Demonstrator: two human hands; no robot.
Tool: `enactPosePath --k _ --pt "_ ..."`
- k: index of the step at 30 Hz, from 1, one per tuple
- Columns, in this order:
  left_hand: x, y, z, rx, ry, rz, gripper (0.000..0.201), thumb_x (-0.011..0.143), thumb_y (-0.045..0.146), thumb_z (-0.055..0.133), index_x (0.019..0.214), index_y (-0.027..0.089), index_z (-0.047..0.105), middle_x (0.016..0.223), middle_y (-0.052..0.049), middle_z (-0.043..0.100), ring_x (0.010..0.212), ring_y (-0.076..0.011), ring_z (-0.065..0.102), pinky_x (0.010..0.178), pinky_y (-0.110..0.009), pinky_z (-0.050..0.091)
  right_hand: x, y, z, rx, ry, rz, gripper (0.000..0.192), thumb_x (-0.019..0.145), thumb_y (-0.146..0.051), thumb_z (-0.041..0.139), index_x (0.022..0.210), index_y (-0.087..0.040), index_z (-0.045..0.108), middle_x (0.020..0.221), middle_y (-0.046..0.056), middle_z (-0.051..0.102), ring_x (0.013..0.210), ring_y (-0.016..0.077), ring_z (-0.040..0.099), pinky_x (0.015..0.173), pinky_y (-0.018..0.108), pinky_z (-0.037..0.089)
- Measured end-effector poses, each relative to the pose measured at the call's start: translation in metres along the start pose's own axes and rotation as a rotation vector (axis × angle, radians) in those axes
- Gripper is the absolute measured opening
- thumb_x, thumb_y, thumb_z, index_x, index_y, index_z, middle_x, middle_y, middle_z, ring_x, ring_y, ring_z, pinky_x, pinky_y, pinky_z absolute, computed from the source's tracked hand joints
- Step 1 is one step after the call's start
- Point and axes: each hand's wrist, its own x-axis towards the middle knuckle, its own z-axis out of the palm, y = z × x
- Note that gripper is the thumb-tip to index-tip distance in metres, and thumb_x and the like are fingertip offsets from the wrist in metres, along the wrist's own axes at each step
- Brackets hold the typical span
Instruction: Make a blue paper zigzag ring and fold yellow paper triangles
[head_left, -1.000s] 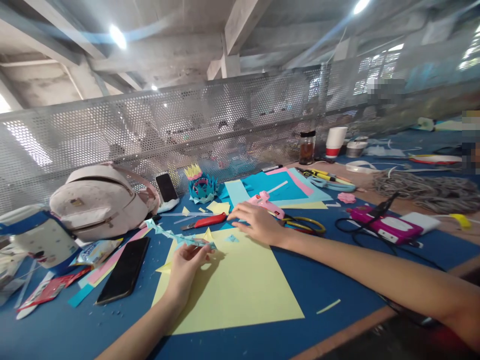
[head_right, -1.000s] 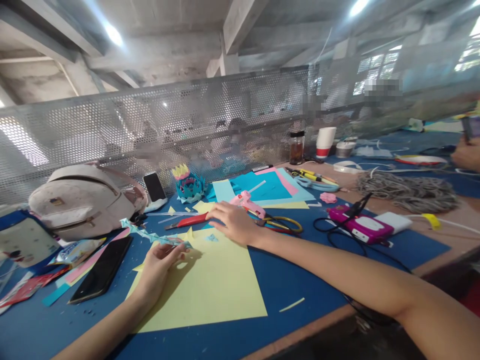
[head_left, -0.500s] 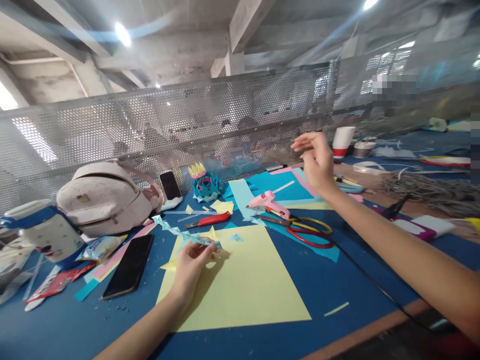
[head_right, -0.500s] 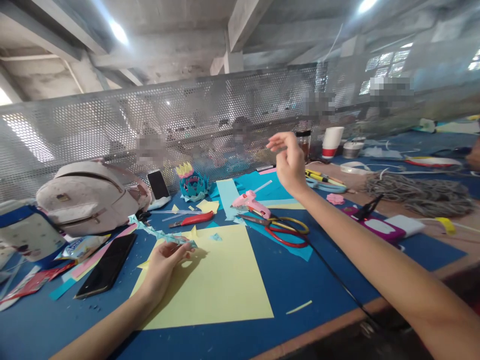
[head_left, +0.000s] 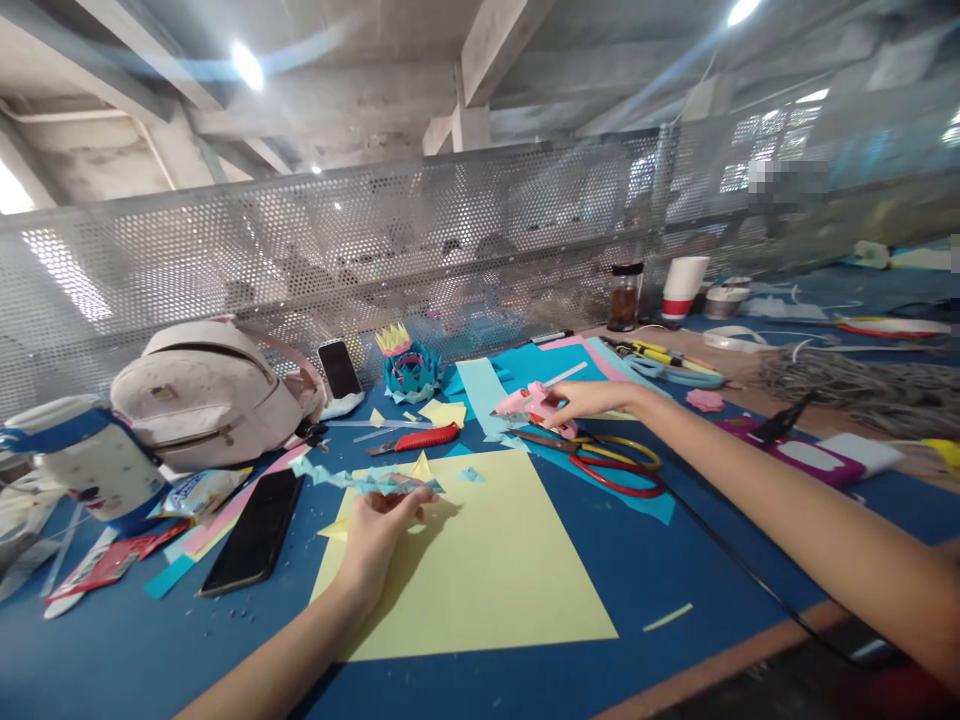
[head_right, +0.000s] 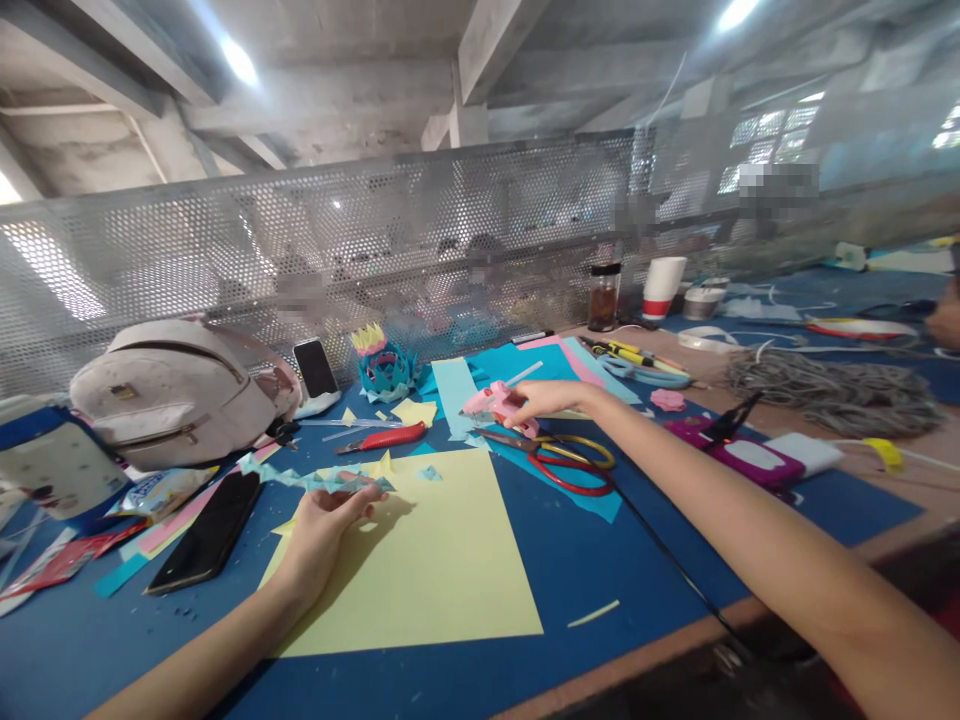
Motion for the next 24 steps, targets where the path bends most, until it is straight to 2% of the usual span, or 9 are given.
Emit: enactPosePath --k 3,4,6,10,13,19,21,24 --pt "0.001 -0.004 -0.002 -0.056 0.009 0.034 0.027 0.07 0.041 0.085 0.076 0.017 0.073 0.089 -0.005 0.075 0.076 -0.0159 0.067 0.071 -0.025 0.053 0.001 -0.003 0.015 0.133 -0.26 0.09 0.027 0.07 -0.036 0.081 0.065 -0.013 0.067 0.048 -0.002 0.053 0.044 0.0093 0.049 0.047 0.023 0.039" --pt "0.001 -0.006 -0.003 -0.073 0.015 0.041 0.027 0.07 0.041 0.084 0.078 0.018 0.073 0.092 -0.004 0.074 0.081 -0.0167 0.068 0.076 -0.025 0.054 0.002 -0.003 0.018 0.173 -0.293 0.12 0.029 0.075 -0.04 0.078 0.068 -0.013 0.068 0.051 -0.001 0.054 0.046 0.01 0.049 0.048 0.024 0.04" --pt "0.001 -0.008 -0.005 -0.098 0.02 0.027 0.028 0.071 0.042 0.084 0.082 0.019 0.071 0.093 -0.004 0.074 0.092 -0.0194 0.069 0.083 -0.027 0.054 0.005 -0.001 0.021 0.247 -0.285 0.173 0.036 0.081 -0.049 0.071 0.08 -0.013 0.069 0.061 0.002 0.059 0.053 0.012 0.051 0.049 0.024 0.04" --pt "0.002 -0.009 -0.005 -0.137 0.028 -0.042 0.034 0.071 0.043 0.085 0.087 0.019 0.067 0.09 -0.006 0.075 0.1 -0.0255 0.071 0.084 -0.031 0.054 0.013 -0.003 0.021 0.386 -0.151 0.246 0.054 0.085 -0.066 0.058 0.096 -0.014 0.065 0.081 0.007 0.062 0.06 0.0129 0.048 0.048 0.024 0.037" --pt "0.003 -0.01 -0.005 -0.082 0.042 -0.072 0.036 0.072 0.045 0.084 0.087 0.017 0.067 0.089 -0.009 0.075 0.092 -0.0252 0.072 0.079 -0.031 0.054 0.013 -0.012 0.025 0.507 -0.144 0.226 0.063 0.086 -0.075 0.049 0.094 -0.014 0.063 0.083 0.007 0.06 0.063 0.0127 0.048 0.051 0.023 0.038" --pt "0.005 -0.011 -0.005 -0.06 0.053 0.084 0.031 0.07 0.039 0.084 0.071 0.019 0.061 0.089 -0.002 0.068 0.071 -0.0136 0.061 0.067 -0.024 0.048 0.0 -0.041 0.044 0.682 -0.434 0.145 0.072 0.076 -0.082 0.058 0.088 -0.012 0.066 0.065 -0.002 0.05 0.051 0.0075 0.039 0.044 0.02 0.031" --pt "0.005 -0.011 -0.005 -0.058 0.052 0.089 0.032 0.069 0.038 0.084 0.068 0.019 0.059 0.085 -0.001 0.065 0.069 -0.0128 0.059 0.066 -0.023 0.047 -0.004 -0.049 0.049 0.709 -0.511 0.13 0.073 0.072 -0.083 0.06 0.088 -0.011 0.067 0.073 0.0 0.056 0.05 0.0058 0.039 0.043 0.019 0.032" --pt "0.004 -0.009 -0.004 -0.045 0.02 0.103 0.032 0.07 0.038 0.083 0.065 0.018 0.059 0.076 0.001 0.061 0.067 -0.0124 0.055 0.064 -0.022 0.045 -0.008 -0.057 0.053 0.732 -0.564 0.124 0.068 0.076 -0.078 0.062 0.092 -0.012 0.068 0.086 0.004 0.062 0.054 0.0058 0.043 0.043 0.017 0.035"
